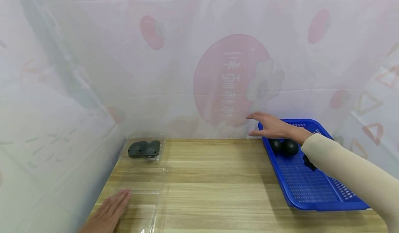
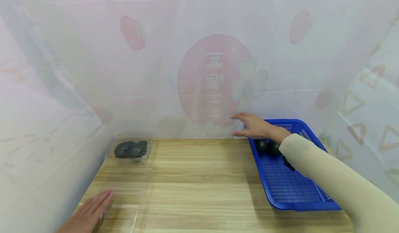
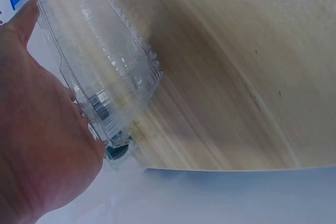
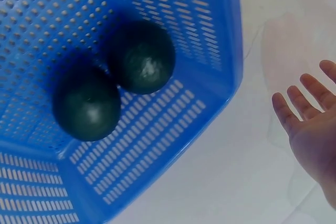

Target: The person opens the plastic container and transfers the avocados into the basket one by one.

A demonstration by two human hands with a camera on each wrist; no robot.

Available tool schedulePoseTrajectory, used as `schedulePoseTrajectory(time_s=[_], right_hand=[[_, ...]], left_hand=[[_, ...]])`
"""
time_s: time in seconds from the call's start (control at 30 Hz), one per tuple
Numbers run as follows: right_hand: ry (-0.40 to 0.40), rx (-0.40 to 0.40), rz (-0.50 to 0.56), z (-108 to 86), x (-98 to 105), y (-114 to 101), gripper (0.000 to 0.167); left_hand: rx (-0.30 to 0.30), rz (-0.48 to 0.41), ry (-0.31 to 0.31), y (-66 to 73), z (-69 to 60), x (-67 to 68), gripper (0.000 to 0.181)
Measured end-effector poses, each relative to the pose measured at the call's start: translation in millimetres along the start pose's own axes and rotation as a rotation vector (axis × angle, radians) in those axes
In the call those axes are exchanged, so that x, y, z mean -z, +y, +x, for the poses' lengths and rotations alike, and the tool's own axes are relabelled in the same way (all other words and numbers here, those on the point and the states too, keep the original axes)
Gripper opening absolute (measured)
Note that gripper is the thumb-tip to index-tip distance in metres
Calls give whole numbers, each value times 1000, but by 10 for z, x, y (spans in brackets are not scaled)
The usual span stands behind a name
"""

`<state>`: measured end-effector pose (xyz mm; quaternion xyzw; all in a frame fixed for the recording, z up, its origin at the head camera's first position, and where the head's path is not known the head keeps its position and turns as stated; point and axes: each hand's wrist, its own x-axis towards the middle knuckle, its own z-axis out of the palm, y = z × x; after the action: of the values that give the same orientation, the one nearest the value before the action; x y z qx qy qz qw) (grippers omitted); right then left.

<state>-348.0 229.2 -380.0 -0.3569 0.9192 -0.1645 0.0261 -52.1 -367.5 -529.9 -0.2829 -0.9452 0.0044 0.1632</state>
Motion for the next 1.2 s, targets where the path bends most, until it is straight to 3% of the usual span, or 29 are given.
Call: schedulePoseTrajectory(time_s=[0.27, 0.5, 0.7, 0.77, 1.0, 1.2], right_hand=[[-28, 47, 18, 156, -50, -159, 78], [-42, 80, 32, 254, -97, -293, 80], [-52, 105, 31, 326, -130, -401, 80], [-45, 120, 31, 351, -148, -434, 79], [-42, 130, 38, 438, -256, -514, 75], [-53, 108, 44, 524, -347, -583, 78]], left_hand=[[79, -45, -18, 37, 0, 117, 131], [142, -119, -36, 4, 143, 234, 122], [323, -286, -162, -95, 304, 435, 109], [368, -334, -176, -132, 353, 494, 107], [462, -381, -209, -289, 511, 615, 107], [564, -534, -278, -427, 637, 662, 100]])
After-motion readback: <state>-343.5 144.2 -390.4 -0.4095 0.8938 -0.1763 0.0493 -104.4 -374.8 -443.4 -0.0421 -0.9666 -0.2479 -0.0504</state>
